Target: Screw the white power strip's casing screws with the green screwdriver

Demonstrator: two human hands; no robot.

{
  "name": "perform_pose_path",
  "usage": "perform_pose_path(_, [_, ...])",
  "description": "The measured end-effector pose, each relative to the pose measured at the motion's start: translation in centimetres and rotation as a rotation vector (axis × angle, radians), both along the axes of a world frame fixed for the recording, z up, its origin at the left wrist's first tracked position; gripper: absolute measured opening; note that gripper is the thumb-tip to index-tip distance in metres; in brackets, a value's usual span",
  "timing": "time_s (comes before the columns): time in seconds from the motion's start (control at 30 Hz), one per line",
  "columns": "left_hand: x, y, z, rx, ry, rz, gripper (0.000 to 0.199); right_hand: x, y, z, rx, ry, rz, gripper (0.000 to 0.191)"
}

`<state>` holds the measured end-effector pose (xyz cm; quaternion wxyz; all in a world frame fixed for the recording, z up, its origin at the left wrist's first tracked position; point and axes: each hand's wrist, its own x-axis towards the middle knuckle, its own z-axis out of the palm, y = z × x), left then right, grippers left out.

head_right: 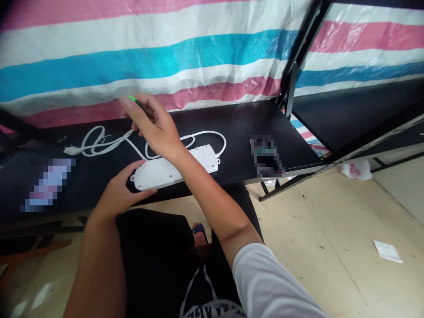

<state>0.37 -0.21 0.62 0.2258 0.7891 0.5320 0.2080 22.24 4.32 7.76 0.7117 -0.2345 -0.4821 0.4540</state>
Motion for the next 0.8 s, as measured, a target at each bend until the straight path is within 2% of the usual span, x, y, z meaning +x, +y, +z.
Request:
perform_pose_path(0.17, [0.0, 0.0, 0.1, -0.002, 0.008, -0.002, 0.1, 0.7, 0.0, -0.4, -0.02, -0.044, 0.019, 0.059])
perform_pose_path(0.37, [0.1, 0.0, 0.1, -0.001, -0.001, -0.001, 0.099, 0.6, -0.9, 0.3, -0.09, -0.062, -0.003, 0.071])
perform_pose_path(0.8, [-0.1, 0.1, -0.1, 0.018, 0.004, -0.013, 0.098, 0.6, -0.8, 0.1, -0.025, 0.015, 0.038, 0.07])
